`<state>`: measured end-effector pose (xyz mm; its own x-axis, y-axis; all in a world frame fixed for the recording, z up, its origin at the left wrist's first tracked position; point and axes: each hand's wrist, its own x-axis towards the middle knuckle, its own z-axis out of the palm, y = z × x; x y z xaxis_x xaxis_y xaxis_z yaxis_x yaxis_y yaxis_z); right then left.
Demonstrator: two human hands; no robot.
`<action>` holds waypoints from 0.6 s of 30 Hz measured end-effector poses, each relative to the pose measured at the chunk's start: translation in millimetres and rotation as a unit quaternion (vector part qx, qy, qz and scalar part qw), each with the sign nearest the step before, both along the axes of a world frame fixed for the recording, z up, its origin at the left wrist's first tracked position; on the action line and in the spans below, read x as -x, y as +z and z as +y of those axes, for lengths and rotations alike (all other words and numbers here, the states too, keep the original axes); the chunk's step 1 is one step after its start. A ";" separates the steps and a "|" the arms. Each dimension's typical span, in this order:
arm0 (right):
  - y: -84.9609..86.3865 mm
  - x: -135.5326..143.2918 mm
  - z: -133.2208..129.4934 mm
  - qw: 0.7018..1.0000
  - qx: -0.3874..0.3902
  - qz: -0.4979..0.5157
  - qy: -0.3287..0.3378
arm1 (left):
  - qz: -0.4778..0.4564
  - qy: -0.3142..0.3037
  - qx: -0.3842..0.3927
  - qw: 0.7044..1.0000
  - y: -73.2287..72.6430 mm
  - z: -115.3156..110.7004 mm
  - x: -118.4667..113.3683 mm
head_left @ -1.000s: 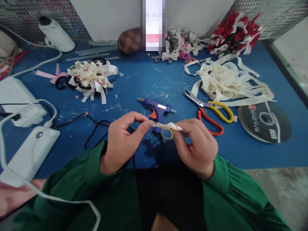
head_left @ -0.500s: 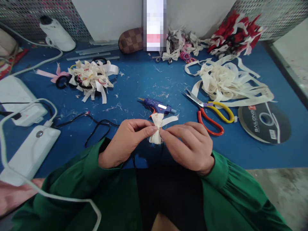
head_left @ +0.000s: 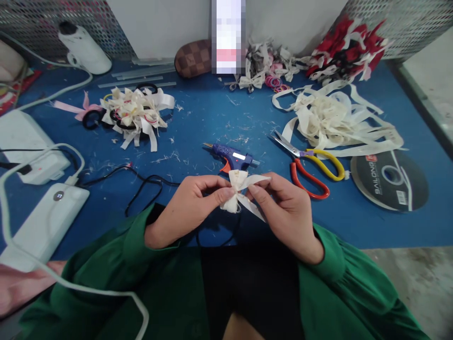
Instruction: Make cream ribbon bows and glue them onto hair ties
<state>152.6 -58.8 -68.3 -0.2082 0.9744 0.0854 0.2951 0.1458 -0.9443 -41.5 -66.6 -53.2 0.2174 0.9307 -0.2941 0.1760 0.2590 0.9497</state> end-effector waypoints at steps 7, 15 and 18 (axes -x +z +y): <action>-0.8 1.0 -1.1 0.999 -0.002 0.040 0.023 | 0.029 -0.009 -0.015 0.999 1.5 -1.0 -2.8; 1.0 1.0 -1.6 0.999 0.010 0.044 0.024 | 0.037 -0.014 -0.019 0.999 -3.0 -2.4 -2.3; 1.0 0.9 -2.2 0.999 0.004 0.044 0.027 | 0.047 -0.007 -0.022 0.999 -2.5 -2.3 -2.8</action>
